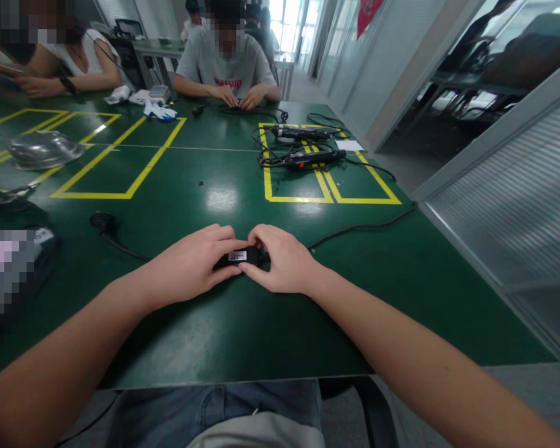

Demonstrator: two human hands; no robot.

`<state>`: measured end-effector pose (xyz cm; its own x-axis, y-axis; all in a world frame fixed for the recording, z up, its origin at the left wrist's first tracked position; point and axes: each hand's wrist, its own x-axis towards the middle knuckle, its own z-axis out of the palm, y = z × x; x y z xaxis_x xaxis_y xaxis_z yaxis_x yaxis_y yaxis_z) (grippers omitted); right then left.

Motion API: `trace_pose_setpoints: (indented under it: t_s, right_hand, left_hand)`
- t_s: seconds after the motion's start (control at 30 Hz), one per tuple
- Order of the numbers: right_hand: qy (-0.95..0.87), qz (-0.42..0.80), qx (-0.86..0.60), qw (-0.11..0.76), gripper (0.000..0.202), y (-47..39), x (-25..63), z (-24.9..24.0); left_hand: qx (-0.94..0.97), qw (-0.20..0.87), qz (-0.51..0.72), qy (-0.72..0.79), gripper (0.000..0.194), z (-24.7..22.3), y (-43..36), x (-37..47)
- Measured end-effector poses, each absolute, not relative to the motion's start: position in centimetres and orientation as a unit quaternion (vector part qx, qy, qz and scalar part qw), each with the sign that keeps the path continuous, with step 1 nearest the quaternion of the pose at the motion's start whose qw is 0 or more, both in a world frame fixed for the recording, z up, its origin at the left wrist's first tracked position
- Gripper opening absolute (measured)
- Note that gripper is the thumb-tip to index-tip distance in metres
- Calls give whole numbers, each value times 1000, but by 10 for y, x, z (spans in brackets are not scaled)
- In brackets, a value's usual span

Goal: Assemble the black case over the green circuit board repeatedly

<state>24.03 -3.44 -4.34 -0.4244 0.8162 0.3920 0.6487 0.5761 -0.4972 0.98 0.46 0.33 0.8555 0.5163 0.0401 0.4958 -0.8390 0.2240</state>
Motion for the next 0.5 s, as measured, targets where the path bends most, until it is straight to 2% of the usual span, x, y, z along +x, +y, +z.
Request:
trace_pose_setpoints:
  t_s: [0.13, 0.3, 0.4, 0.5]
  right_hand:
    - [-835, 133, -435, 310, 25, -36, 240, -44]
    - [-838, 137, -426, 311, 28, -37, 241, -42]
    - [-829, 153, -431, 323, 40, -38, 242, -43]
    - [-821, 168, -437, 328, 60, -39, 244, -45]
  left_hand:
    - [960, 89, 48, 263, 23, 4, 1, 11]
    - [943, 183, 97, 262, 24, 1, 7, 6]
    - [911, 237, 159, 298, 27, -2, 11, 5]
    - [874, 191, 203, 397, 26, -6, 16, 5]
